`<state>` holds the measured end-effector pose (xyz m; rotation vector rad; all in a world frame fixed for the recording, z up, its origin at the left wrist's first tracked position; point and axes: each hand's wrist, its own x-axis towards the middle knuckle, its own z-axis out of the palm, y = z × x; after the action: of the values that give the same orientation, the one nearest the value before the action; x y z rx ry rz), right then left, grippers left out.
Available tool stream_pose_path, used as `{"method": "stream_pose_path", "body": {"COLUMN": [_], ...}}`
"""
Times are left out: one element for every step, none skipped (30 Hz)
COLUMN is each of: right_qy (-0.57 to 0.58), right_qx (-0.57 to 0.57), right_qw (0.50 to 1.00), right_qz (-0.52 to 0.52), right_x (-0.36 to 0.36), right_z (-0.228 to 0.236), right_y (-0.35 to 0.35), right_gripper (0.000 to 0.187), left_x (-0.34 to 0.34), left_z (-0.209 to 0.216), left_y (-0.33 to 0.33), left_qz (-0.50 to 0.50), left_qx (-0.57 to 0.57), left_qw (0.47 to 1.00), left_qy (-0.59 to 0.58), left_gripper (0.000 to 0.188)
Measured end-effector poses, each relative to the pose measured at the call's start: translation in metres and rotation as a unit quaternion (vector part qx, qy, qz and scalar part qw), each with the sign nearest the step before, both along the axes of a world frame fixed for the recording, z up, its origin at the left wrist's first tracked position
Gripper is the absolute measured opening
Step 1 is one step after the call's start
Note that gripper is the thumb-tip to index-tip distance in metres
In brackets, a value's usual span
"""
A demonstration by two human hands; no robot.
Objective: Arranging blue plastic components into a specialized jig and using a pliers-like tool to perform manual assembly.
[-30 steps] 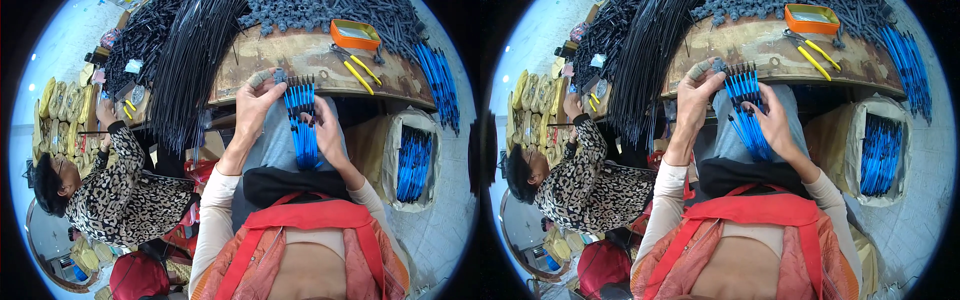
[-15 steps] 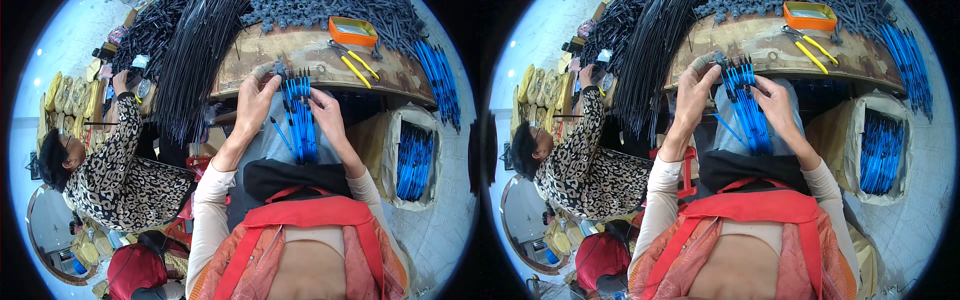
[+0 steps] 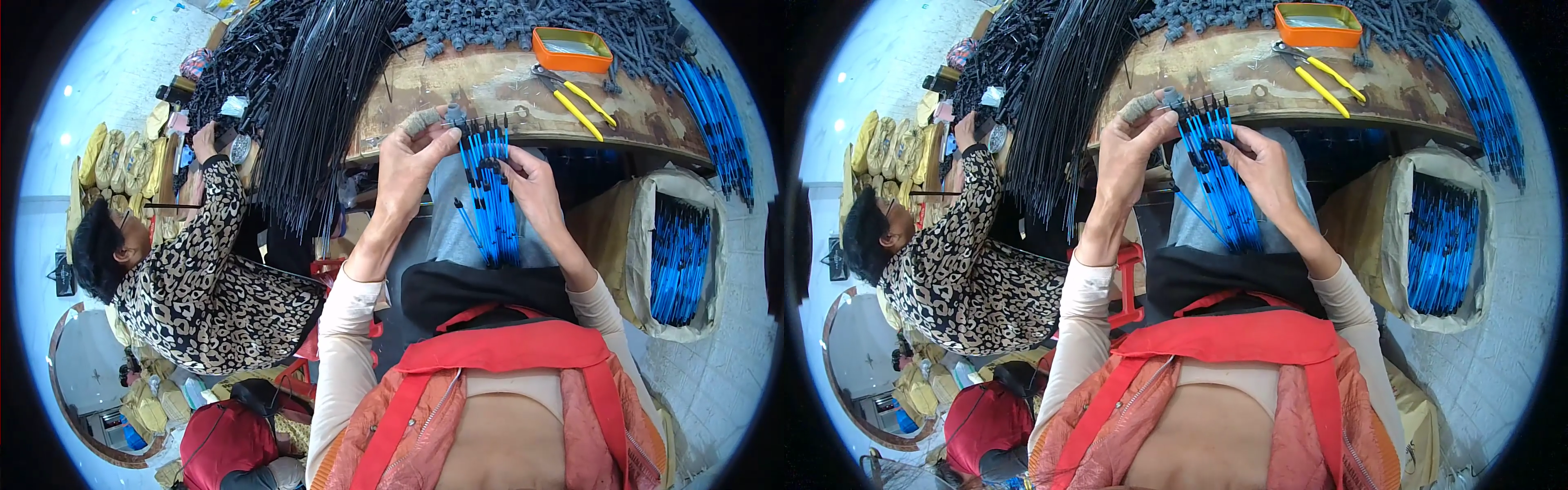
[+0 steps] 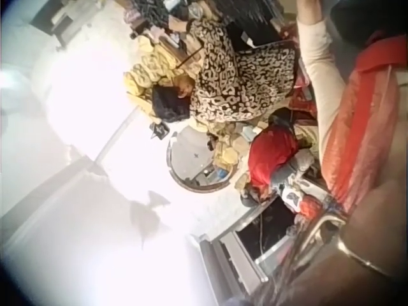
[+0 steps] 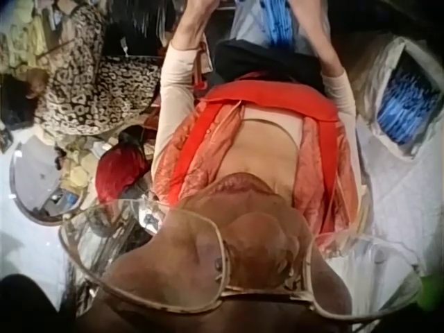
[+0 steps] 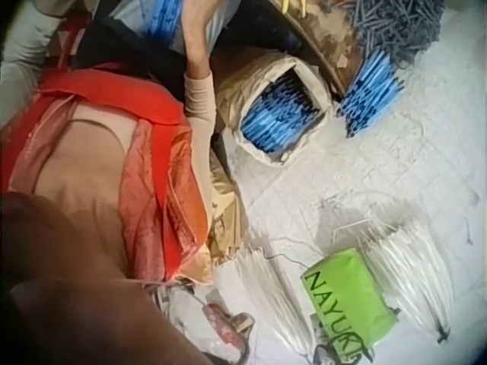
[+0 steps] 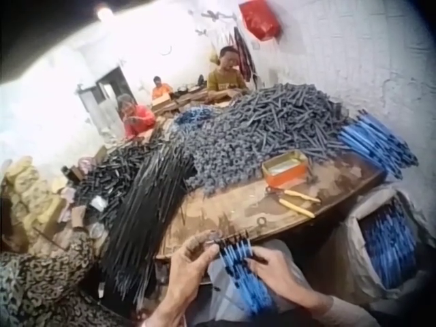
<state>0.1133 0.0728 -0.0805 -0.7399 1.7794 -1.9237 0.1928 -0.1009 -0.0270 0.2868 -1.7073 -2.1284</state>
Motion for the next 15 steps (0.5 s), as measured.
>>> {"method": "stream_pose_path", "body": {"right_qy": [-0.007, -0.008, -0.004, 0.0, -0.001, 0.009, 0.019, 0.018, 0.007, -0.005, -0.005, 0.004, 0.013, 0.012, 0.014], "right_qx": [-0.006, -0.006, -0.006, -0.007, -0.007, -0.009, -0.01, -0.01, 0.002, 0.013, 0.013, 0.009, 0.005, 0.005, 0.023], "right_qw": [1.0, 1.0, 1.0, 1.0, 1.0, 1.0, 1.0, 1.0, 1.0, 1.0, 1.0, 1.0, 1.0, 1.0, 1.0], "right_qz": [0.004, 0.003, 0.003, 0.003, 0.002, 0.004, 0.006, 0.005, 0.009, 0.013, 0.013, 0.009, 0.005, 0.005, 0.007], "right_x": [-0.001, 0.0, 0.001, 0.001, 0.001, 0.0, 0.0, 0.001, 0.002, 0.003, 0.003, 0.003, 0.002, 0.003, 0.003], "right_z": [-0.001, 0.0, 0.003, 0.003, 0.003, 0.002, 0.002, 0.005, 0.01, 0.013, 0.011, 0.008, 0.006, 0.008, 0.014], "right_y": [0.001, 0.001, 0.002, 0.002, 0.002, 0.002, 0.003, 0.003, 0.004, 0.005, 0.004, 0.003, 0.003, 0.003, 0.003], "right_gripper": [0.024, 0.024, 0.024, 0.023, 0.023, 0.023, 0.023, 0.023, 0.022, 0.021, 0.021, 0.021, 0.021, 0.021, 0.02], "left_x": [0.0, -0.001, -0.001, -0.002, -0.002, -0.002, -0.002, -0.002, -0.002, -0.001, -0.001, -0.001, 0.0, 0.001, 0.001], "left_z": [0.0, 0.0, -0.001, -0.002, -0.003, -0.004, -0.005, -0.004, -0.003, -0.003, -0.002, -0.003, -0.003, -0.002, 0.002], "left_y": [0.0, 0.0, 0.0, 0.0, -0.001, -0.002, -0.002, -0.003, -0.003, -0.003, -0.004, -0.004, -0.004, -0.003, -0.001], "left_qz": [0.0, -0.001, -0.001, -0.001, -0.002, -0.003, -0.004, -0.005, -0.004, -0.003, -0.003, -0.005, -0.008, -0.008, -0.004], "left_qx": [0.006, 0.005, 0.011, 0.018, 0.017, 0.016, 0.015, 0.015, 0.011, 0.007, 0.007, 0.005, 0.003, 0.004, -0.013], "left_qw": [1.0, 1.0, 1.0, 1.0, 1.0, 1.0, 1.0, 1.0, 1.0, 1.0, 1.0, 1.0, 1.0, 1.0, 1.0], "left_qy": [0.001, 0.0, 0.009, 0.019, 0.018, 0.021, 0.023, 0.023, 0.019, 0.015, 0.014, 0.01, 0.006, 0.005, 0.0], "left_gripper": [0.041, 0.041, 0.041, 0.041, 0.041, 0.04, 0.04, 0.04, 0.04, 0.04, 0.04, 0.041, 0.041, 0.041, 0.042]}}
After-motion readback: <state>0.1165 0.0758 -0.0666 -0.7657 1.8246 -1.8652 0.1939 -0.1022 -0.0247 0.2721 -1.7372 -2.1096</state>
